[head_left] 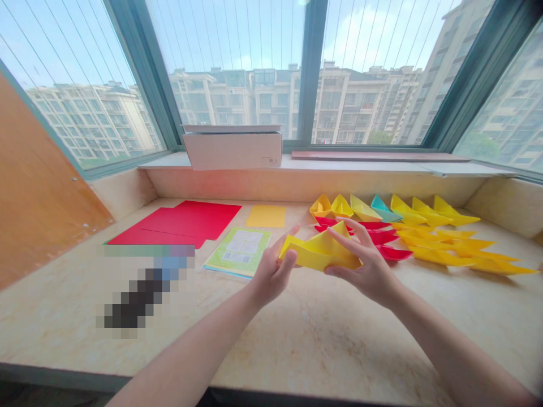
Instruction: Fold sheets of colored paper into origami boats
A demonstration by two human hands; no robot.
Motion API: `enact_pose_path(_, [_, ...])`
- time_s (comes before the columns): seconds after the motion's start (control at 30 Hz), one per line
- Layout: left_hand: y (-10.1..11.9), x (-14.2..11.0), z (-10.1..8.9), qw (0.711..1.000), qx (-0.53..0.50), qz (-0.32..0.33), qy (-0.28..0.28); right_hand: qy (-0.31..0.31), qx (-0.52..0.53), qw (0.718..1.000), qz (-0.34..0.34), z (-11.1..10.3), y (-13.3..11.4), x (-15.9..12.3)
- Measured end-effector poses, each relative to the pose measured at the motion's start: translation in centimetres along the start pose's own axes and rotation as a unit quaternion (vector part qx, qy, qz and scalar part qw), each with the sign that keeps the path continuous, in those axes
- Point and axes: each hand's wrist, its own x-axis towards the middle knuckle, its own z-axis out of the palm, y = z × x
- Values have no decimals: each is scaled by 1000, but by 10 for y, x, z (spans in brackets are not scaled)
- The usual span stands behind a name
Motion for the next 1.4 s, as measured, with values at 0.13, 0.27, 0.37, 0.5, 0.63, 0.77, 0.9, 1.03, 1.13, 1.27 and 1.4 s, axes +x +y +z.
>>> enact_pose_path(0.13, [1,6,-1,998,8,-48,49,-11,2,1000,-16,-10,-1,5])
enact_pose_path(0.27, [-1,13,-1,985,-30,-73,151,-3,-5,1000,5,-18,0,10])
enact_pose_path(0.37, [-1,19,-5,969,-68,-81,223,28,63,997,45,-21,4,13])
enact_pose_path(0.5, [0,24,-7,948,-134,-109,269,15,252,963,97,-20,2,17])
enact_pose_path(0.63, [4,25,-7,927,-185,-131,297,-10,288,949,126,-17,-1,18])
enact_pose_path(0.77, [8,26,-6,920,-201,-131,309,-1,294,946,136,-15,-1,17])
enact_pose_path(0.9, [6,25,-5,921,-199,-132,309,22,316,938,138,-14,-6,16])
enact_pose_path(1.03, [2,26,-6,919,-199,-142,308,31,283,947,150,-14,-6,15])
enact_pose_path(1.13, [2,25,-7,922,-212,-128,299,61,232,957,160,-14,-1,13])
enact_pose_path(1.27, [2,18,-4,953,-218,-29,209,52,217,960,169,-12,-2,10])
enact_pose_path(1.4, [-3,7,2,981,-182,-13,67,-25,268,954,134,-7,-15,9])
